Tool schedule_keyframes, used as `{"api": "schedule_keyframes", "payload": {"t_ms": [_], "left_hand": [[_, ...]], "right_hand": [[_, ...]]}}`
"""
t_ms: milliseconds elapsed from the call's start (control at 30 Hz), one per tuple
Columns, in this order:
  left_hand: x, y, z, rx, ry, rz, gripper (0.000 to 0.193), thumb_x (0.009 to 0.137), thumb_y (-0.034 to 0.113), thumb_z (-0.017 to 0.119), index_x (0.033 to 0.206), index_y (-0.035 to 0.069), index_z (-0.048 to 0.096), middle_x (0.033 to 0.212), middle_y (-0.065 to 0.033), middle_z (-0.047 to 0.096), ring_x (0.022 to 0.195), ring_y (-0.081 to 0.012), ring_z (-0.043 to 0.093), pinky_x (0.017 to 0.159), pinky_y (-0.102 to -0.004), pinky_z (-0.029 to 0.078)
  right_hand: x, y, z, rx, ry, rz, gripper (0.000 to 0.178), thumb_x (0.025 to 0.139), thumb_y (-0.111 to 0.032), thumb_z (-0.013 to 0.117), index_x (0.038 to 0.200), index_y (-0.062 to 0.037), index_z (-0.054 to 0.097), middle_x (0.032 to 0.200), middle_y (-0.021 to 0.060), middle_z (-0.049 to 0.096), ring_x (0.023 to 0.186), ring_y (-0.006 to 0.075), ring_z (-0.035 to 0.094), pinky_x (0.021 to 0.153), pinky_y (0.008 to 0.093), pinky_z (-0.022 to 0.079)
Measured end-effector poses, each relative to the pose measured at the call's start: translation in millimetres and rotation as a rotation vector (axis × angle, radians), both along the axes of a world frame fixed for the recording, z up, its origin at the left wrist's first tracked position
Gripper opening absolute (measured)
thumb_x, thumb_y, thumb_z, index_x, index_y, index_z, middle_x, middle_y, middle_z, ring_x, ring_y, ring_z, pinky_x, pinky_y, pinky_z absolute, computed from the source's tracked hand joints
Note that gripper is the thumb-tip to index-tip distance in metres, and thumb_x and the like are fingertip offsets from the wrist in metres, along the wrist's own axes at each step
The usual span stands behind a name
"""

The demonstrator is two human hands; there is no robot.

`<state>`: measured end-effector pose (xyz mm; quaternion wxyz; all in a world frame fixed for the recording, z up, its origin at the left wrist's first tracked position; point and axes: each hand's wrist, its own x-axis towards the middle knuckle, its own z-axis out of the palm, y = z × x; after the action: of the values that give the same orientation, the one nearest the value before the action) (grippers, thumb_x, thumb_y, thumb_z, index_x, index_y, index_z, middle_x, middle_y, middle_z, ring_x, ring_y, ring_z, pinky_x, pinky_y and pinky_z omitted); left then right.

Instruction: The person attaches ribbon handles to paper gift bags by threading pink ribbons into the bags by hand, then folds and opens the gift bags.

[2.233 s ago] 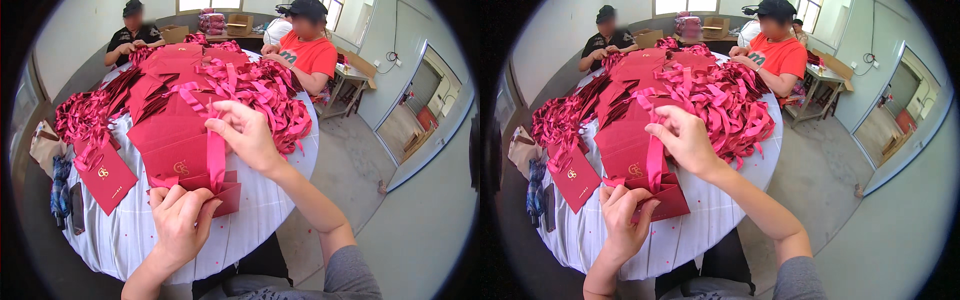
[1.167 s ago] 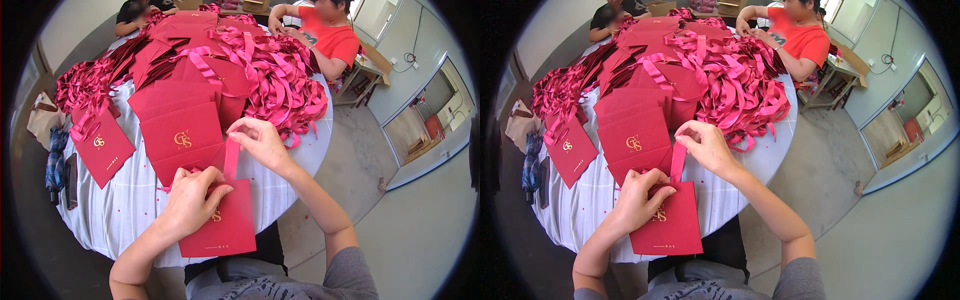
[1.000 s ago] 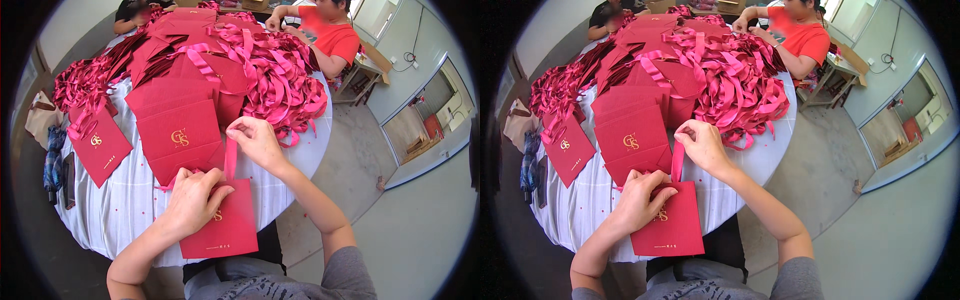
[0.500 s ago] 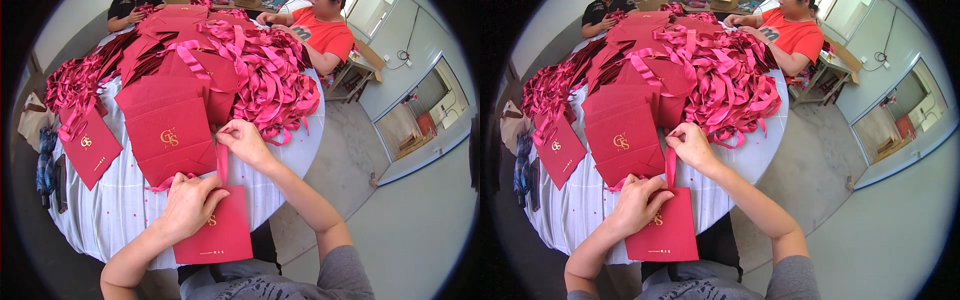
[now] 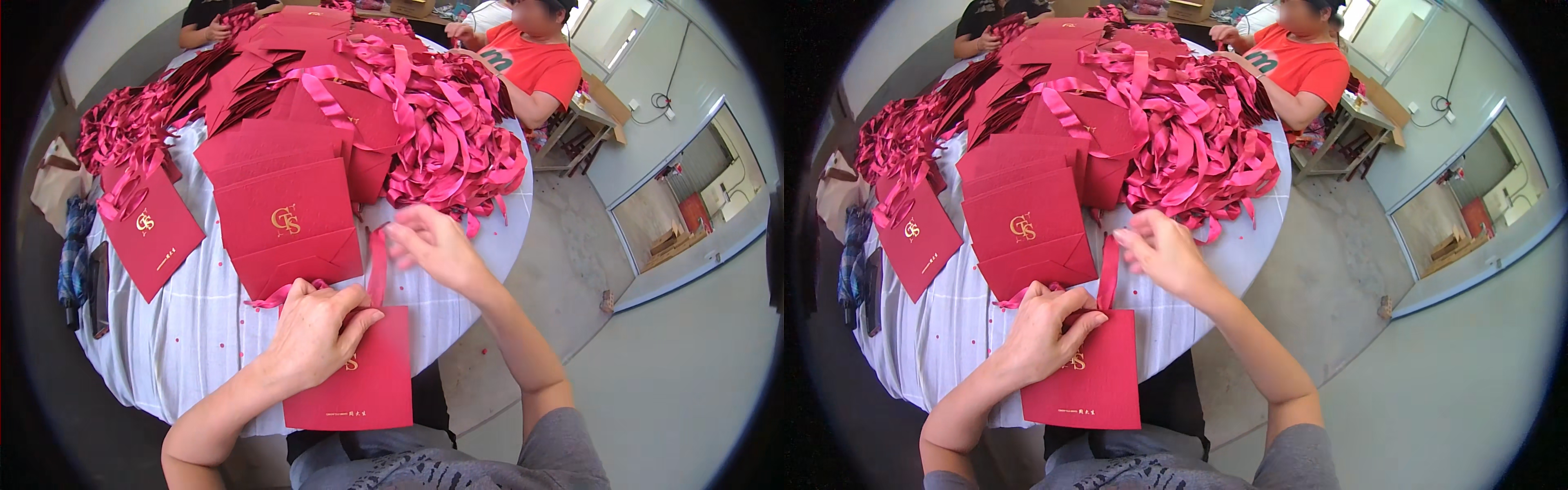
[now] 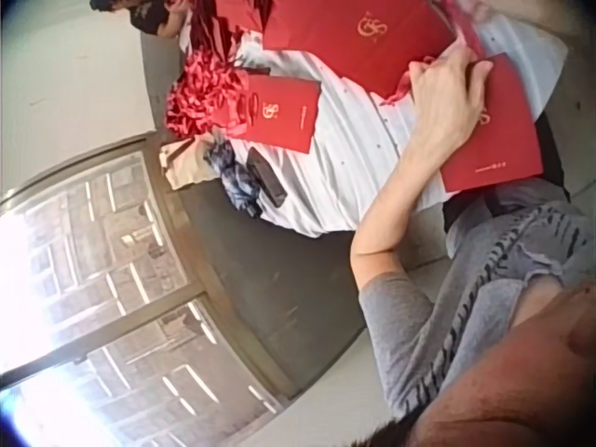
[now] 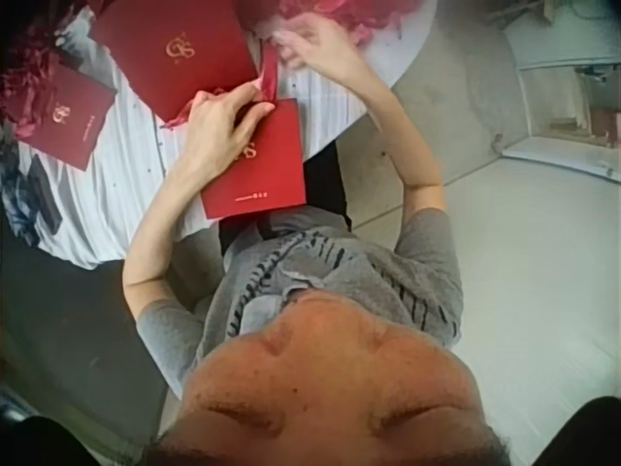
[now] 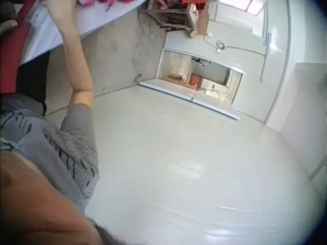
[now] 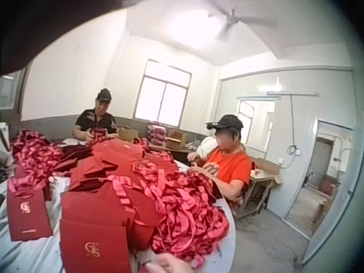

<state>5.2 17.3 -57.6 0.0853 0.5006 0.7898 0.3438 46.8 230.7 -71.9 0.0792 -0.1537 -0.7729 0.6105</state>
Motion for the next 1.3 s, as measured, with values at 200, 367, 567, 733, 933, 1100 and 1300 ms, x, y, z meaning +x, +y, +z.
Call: {"api": "schedule_keyframes", "payload": {"t_ms": [200,367,567,733,933,1100,1300], "left_hand": [[2.0,0.4,0.9,0.03,0.019,-0.014,0.022,0.09,0.024,0.062,0.08,0.006,0.057,0.058,-0.0096,0.057,0.061,-0.0271,0.056,0.072,-0.0373,0.032],[7.4,-0.5,4.1,0.133,0.104,-0.007,0.019,0.09,0.022,0.063,0.082,0.006,0.055,0.058,-0.0085,0.057,0.059,-0.0262,0.056,0.07,-0.0374,0.032],[13.2,-3.5,10.1,0.183,0.228,-0.003,0.017,0.089,0.018,0.062,0.084,0.005,0.053,0.059,-0.0089,0.055,0.059,-0.0265,0.055,0.066,-0.0369,0.032],[7.2,-20.4,43.2,0.289,0.263,0.01,0.016,0.08,0.001,0.065,0.095,0.002,0.06,0.09,-0.0136,0.057,0.084,-0.0301,0.054,0.077,-0.0398,0.042],[14.0,-77.8,69.8,0.162,0.066,0.441,0.022,0.095,0.012,0.056,0.079,-0.003,0.057,0.069,-0.0125,0.054,0.066,-0.0254,0.055,0.063,-0.0354,0.042],[6.7,-88.2,43.6,-0.066,-0.557,0.286,0.043,0.102,0.03,0.044,0.094,-0.006,0.065,0.086,-0.0174,0.066,0.077,-0.03,0.063,0.073,-0.0348,0.05],[1.3,-69.4,18.2,0.431,-1.326,0.149,0.035,0.099,0.027,0.055,0.116,-0.002,0.063,0.106,-0.0084,0.069,0.096,-0.0133,0.064,0.09,-0.0283,0.049]], "right_hand": [[39.5,-12.7,6.9,0.041,-0.224,0.249,0.037,0.099,-0.032,0.053,0.092,0.0026,0.065,0.079,0.0044,0.065,0.07,0.009,0.061,0.059,0.0255,0.05],[42.8,-29.8,2.7,-0.353,-0.166,0.334,0.028,0.099,-0.023,0.054,0.11,0.0015,0.063,0.094,0.0032,0.067,0.085,0.0085,0.061,0.075,0.0238,0.05],[43.7,-41.9,10.2,-0.482,0.005,0.269,0.019,0.098,-0.013,0.054,0.109,0.0023,0.059,0.1,0.0069,0.066,0.092,0.0103,0.063,0.083,0.0247,0.051],[41.5,-56.2,33.5,-0.133,0.257,0.196,0.011,0.098,-0.004,0.052,0.106,0.0023,0.055,0.092,0.0023,0.063,0.083,0.0047,0.057,0.074,0.0205,0.047],[34.6,-50.7,42.2,0.072,0.417,0.094,0.005,0.095,-0.001,0.055,0.098,0.0021,0.055,0.084,-0.0006,0.06,0.076,0.0033,0.053,0.068,0.0195,0.044],[36.0,-54.0,31.7,0.199,0.46,0.157,0.005,0.093,0.001,0.058,0.097,0.0025,0.056,0.08,0.0026,0.061,0.07,0.0062,0.054,0.063,0.0221,0.045],[33.8,-68.2,24.6,0.455,0.556,0.226,0.011,0.088,0.002,0.064,0.092,0.0023,0.055,0.073,0.013,0.058,0.061,0.0224,0.059,0.056,0.0295,0.046]]}}
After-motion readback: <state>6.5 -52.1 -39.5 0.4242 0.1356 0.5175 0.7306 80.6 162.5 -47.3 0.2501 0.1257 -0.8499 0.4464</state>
